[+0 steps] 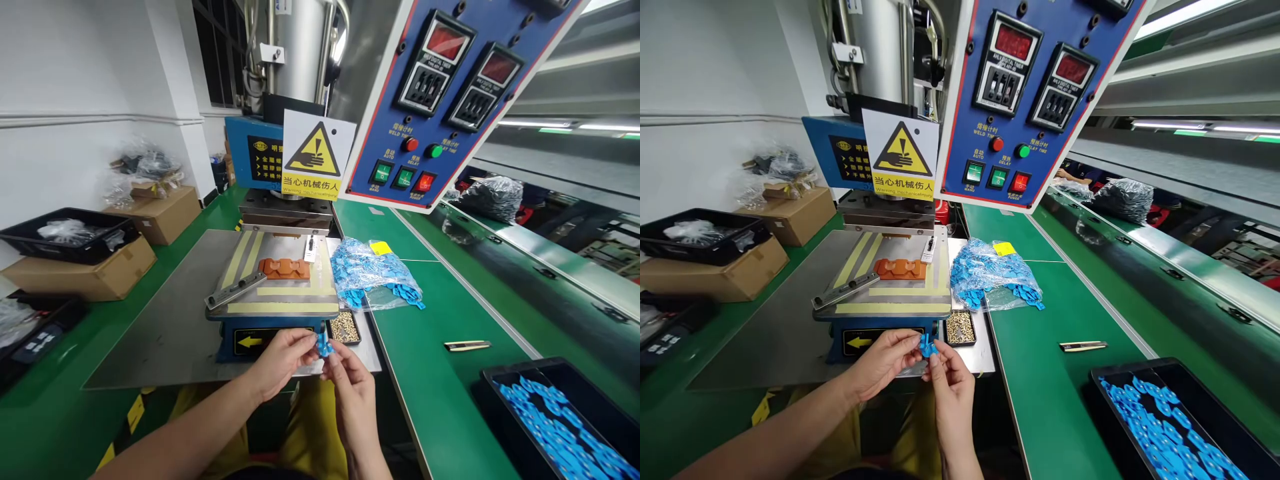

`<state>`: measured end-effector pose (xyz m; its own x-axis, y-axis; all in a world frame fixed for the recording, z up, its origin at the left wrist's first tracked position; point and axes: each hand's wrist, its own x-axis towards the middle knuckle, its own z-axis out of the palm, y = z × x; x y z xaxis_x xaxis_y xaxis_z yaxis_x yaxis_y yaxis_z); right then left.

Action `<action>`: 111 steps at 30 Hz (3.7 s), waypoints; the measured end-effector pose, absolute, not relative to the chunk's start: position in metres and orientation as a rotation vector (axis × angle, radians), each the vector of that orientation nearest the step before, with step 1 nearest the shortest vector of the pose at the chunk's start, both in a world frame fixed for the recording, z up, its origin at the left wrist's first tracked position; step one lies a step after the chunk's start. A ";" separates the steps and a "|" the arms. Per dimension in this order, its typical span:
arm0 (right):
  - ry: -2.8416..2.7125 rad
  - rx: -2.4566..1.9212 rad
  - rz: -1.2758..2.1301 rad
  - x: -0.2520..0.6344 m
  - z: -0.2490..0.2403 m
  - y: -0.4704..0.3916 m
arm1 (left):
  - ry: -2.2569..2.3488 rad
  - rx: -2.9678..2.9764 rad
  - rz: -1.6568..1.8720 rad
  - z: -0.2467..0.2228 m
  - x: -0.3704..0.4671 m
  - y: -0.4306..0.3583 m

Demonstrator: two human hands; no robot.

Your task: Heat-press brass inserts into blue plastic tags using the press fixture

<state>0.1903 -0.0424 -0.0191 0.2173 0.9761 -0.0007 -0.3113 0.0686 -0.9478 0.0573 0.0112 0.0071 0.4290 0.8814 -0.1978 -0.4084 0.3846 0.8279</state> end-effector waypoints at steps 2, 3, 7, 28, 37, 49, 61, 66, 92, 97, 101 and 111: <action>-0.796 -1.032 1.184 0.191 -0.020 -0.043 | 0.709 0.782 0.914 0.008 0.058 0.011; -0.771 -1.023 1.200 0.191 -0.020 -0.042 | 0.706 0.785 0.914 0.008 0.058 0.010; -0.637 -0.958 1.284 0.190 -0.015 -0.043 | 0.703 0.811 0.902 0.007 0.058 0.008; -0.528 -0.838 1.422 0.197 -0.012 -0.051 | 0.798 0.899 0.834 0.011 0.056 0.006; -0.564 -0.928 1.337 0.196 -0.014 -0.049 | 0.858 0.882 0.808 0.006 0.057 0.005; -0.654 -0.989 1.232 0.195 -0.010 -0.050 | 0.866 0.856 0.808 0.007 0.057 0.004; -0.675 -1.001 1.213 0.195 -0.011 -0.051 | 0.863 0.855 0.800 0.006 0.056 0.004; -0.671 -0.995 1.216 0.194 -0.013 -0.051 | 0.858 0.812 0.784 0.006 0.056 0.004; -0.720 -0.983 1.298 0.197 -0.023 -0.050 | 1.092 1.105 0.646 0.004 0.056 0.007; -0.731 -0.989 1.291 0.195 -0.023 -0.049 | 1.120 1.172 0.650 0.002 0.055 0.006; -0.736 -0.995 1.296 0.196 -0.024 -0.050 | 1.087 1.151 0.636 0.002 0.054 0.007; -0.728 -0.979 1.319 0.195 -0.022 -0.051 | 1.054 0.991 0.595 0.001 0.053 0.008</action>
<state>0.1949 -0.0511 -0.0220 0.1392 0.9857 -0.0953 -0.4452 -0.0236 -0.8951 0.0529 0.0076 0.0014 0.4054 0.8045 -0.4340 0.0437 0.4572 0.8883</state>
